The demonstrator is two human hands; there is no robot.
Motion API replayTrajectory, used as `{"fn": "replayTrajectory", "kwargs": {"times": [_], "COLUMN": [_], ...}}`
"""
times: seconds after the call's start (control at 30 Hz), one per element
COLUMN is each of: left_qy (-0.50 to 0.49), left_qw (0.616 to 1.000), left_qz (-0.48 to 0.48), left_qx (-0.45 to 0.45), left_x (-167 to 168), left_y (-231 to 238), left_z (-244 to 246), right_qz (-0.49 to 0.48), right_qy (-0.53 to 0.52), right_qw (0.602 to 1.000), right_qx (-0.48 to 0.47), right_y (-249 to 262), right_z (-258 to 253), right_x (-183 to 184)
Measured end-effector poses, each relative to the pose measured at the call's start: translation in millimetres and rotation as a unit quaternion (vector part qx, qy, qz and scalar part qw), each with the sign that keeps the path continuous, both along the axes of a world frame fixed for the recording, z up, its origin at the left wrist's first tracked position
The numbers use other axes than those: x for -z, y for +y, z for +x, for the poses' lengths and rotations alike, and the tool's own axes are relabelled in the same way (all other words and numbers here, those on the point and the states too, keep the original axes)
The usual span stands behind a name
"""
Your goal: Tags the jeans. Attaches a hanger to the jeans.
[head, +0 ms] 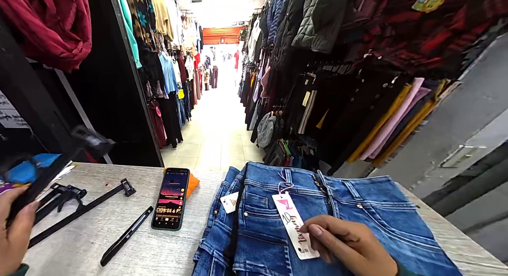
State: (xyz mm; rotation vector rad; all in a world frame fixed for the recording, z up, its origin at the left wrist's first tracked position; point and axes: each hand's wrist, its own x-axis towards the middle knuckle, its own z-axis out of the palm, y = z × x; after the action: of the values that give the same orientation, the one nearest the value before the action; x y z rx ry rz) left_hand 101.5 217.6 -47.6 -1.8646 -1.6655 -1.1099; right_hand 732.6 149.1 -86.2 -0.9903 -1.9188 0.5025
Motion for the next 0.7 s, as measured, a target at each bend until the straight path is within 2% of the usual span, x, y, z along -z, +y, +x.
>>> {"fn": "replayTrajectory", "kwargs": {"times": [0.07,0.13,0.17,0.23,0.3,0.37,0.43,0.47,0.5,0.53,0.6,0.63,0.7], "left_qy": [0.056,0.104,0.11,0.136,0.165,0.181,0.174,0.157,0.131,0.107,0.089,0.092,0.06], "left_qw": [0.992,0.964,0.94,0.897,0.862,0.817,0.741,0.718,0.718,0.737,0.814,0.847,0.86], "left_qz": [-0.026,-0.069,-0.087,-0.054,-0.009,-0.019,-0.058,-0.069,-0.078,-0.08,-0.108,-0.174,-0.349], "left_qx": [0.108,0.236,0.311,0.418,0.479,0.548,0.646,0.674,0.679,0.663,0.564,0.494,0.367], "left_x": [-35,-55,-56,-36,-13,-3,-16,-28,-41,-53,-69,-74,-72], "left_y": [-12,-29,-36,-47,-59,-68,-63,-57,-46,-30,15,41,94], "left_z": [79,174,221,297,353,381,385,383,380,380,392,401,421], "right_qz": [0.064,0.134,0.163,0.177,0.116,0.02,-0.061,-0.094,-0.114,-0.121,-0.207,-0.238,-0.275], "right_qy": [-0.023,0.0,0.019,-0.009,-0.11,-0.191,-0.212,-0.204,-0.194,-0.191,-0.213,-0.223,-0.23], "right_qw": [0.997,0.987,0.98,0.974,0.98,0.978,0.974,0.973,0.973,0.973,0.952,0.942,0.93], "right_qx": [0.037,0.092,0.116,0.142,0.12,0.08,0.05,0.046,0.049,0.054,0.068,0.078,0.078], "right_y": [-6,-27,-40,-63,-69,-58,-45,-44,-45,-48,-56,-57,-54], "right_z": [10,14,10,-8,-31,-51,-53,-52,-55,-59,-68,-73,-78], "right_x": [-20,-54,-73,-101,-110,-100,-75,-62,-51,-44,-44,-46,-46]}}
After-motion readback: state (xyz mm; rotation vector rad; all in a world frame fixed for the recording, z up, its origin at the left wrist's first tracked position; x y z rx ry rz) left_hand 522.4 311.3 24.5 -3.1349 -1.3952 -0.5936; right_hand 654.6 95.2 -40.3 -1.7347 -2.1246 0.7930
